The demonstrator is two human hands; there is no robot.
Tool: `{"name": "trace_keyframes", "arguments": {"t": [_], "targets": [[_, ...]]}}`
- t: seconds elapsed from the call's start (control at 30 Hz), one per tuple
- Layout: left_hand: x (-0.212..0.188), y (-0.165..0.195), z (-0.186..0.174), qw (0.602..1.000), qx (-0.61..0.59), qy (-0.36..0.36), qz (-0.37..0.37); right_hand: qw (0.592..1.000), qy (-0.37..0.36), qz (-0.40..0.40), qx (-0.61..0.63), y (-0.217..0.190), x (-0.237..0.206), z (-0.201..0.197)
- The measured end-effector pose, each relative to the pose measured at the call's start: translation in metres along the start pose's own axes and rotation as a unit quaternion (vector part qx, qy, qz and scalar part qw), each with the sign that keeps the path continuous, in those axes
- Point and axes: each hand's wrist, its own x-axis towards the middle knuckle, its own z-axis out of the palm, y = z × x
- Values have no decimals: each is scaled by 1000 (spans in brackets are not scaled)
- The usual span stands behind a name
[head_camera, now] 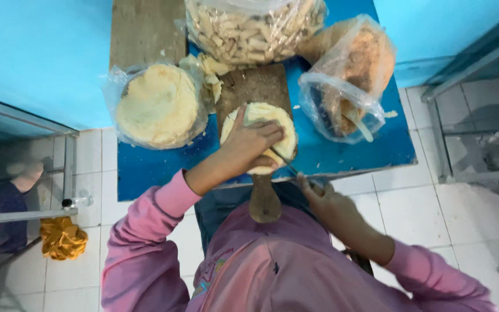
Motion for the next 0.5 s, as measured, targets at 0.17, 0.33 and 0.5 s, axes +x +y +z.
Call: {"name": "trace_keyframes", "arguments": {"t": [0.17,0.33,0.5], "targets": [[2,-6,1,1000,10,-19,-19,997,57,-44,-14,0,7,15],[4,-1,0,1000,4,-18,-16,999,13,-30,-28,8,0,-1],[2,-2,-5,1000,8,-8,-2,997,-32,-67,-31,7,25,-26]]}}
